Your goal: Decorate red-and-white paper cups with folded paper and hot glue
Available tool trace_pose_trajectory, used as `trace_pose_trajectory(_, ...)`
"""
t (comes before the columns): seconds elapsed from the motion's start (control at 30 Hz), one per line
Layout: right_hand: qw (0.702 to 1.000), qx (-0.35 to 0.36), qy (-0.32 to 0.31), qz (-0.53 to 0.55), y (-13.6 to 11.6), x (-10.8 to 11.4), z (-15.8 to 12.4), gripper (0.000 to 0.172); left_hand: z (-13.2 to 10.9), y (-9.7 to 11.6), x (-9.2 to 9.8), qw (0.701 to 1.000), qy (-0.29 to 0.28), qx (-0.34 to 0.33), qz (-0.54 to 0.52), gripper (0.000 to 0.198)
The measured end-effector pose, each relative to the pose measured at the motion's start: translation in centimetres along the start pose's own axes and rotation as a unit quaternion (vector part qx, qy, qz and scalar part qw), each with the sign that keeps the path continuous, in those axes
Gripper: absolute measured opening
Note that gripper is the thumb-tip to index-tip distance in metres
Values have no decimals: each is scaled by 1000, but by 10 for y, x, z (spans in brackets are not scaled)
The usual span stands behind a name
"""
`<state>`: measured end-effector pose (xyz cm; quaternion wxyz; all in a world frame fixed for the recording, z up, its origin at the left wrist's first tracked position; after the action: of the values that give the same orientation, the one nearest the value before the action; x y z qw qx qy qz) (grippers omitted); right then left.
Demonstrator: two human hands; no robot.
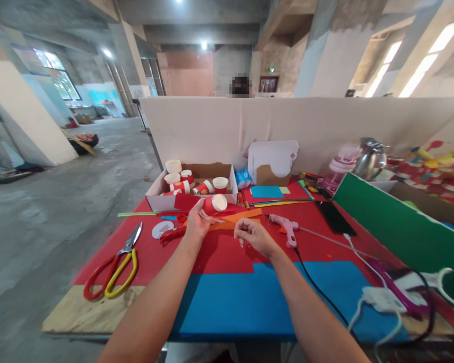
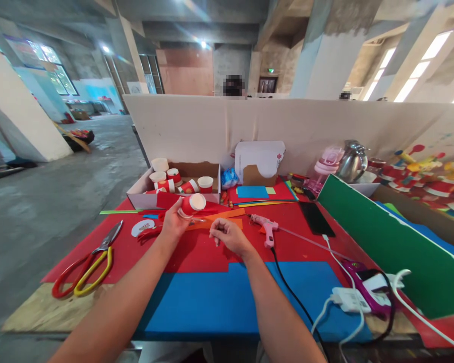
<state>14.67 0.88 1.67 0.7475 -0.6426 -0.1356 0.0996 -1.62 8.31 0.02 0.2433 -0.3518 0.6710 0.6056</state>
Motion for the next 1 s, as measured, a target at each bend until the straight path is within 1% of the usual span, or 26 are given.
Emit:
trace_pose_trajectory(0.07, 994, 20, 6, -105, 1, -1, 1, 21, 2, 8, 2, 999, 18, 0, -31, 17)
trace_pose_trajectory(0.13, 978, 72, 33, -191, -1, 0, 2, 16, 1, 13, 3, 999, 22, 1, -49, 18)
trace_pose_trajectory(0.2, 966, 108, 61, -226, -3, 3, 3, 11, -1, 14, 3, 998, 21, 7, -55, 20)
trace_pose_trajectory(0.27, 968, 99, 89, -212, 1, 9, 6, 13, -3, 10, 1, 998, 19, 20, -50, 22)
trace_pose_trajectory(0.33, 973, 87, 121, -175, 5, 15, 7, 17, -8, 2, -2, 998, 7, 46, -36, 22)
trace_pose_trajectory(0.37, 975, 92, 133, -152, 6, 16, 8, 23, -11, -4, -4, 997, -2, 65, -30, 20)
trace_pose_trajectory(0.4, 977, 103, 135, -131, 5, 15, 7, 34, -15, -11, -7, 996, -13, 87, -23, 18)
trace_pose_trajectory(0.47, 979, 128, 120, -103, 1, 10, 6, 57, -25, -27, -13, 991, -40, 129, -3, 15)
trace_pose_trajectory(0.5, 979, 140, 111, -98, -2, 7, 5, 63, -31, -36, -17, 987, -58, 149, 15, 16)
trace_pose_trajectory(0.53, 978, 151, 111, -96, -5, 4, 4, 64, -36, -44, -20, 982, -80, 167, 39, 18)
trace_pose_trajectory(0.6, 972, 170, 127, -104, -11, 4, 2, 59, -44, -57, -24, 971, -117, 185, 94, 25)
trace_pose_trajectory(0.63, 966, 178, 146, -115, -12, 7, 1, 55, -45, -59, -25, 968, -127, 170, 131, 26)
trace_pose_trajectory(0.67, 959, 185, 171, -134, -13, 11, 0, 52, -44, -57, -25, 967, -129, 131, 176, 26)
trace_pose_trajectory(0.7, 948, 188, 199, -164, -13, 16, 0, 49, -43, -50, -25, 963, -125, 68, 230, 24)
trace_pose_trajectory(0.73, 933, 187, 230, -202, -13, 21, 0, 46, -42, -40, -26, 949, -121, -14, 289, 21)
trace_pose_trajectory(0.77, 918, 182, 253, -247, -11, 26, 0, 43, -43, -28, -29, 924, -121, -104, 348, 18)
trace_pose_trajectory(0.8, 902, 173, 269, -291, -10, 29, 0, 41, -45, -18, -33, 888, -128, -187, 399, 13)
trace_pose_trajectory(0.83, 888, 166, 275, -330, -8, 32, 1, 40, -48, -10, -37, 847, -147, -254, 442, 9)
trace_pose_trajectory(0.87, 876, 161, 274, -363, -6, 33, 2, 39, -52, -5, -42, 807, -173, -305, 475, 7)
trace_pose_trajectory(0.93, 859, 162, 267, -406, -4, 32, 3, 37, -60, -3, -50, 735, -232, -376, 515, 9)
trace_pose_trajectory(1.0, 848, 171, 254, -433, -3, 28, 3, 35, -67, -8, -53, 679, -266, -427, 535, 11)
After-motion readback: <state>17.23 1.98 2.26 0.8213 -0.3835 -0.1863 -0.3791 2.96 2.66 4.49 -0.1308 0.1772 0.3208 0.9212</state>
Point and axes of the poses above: each hand's wrist, its own z-axis towards the middle knuckle, its own x-axis out of the back of the hand, y = z × x, the point moved 5 cm from there along z, towards the middle knuckle, and after that the axes turned 2 degrees about y, right-handed, at the moved point
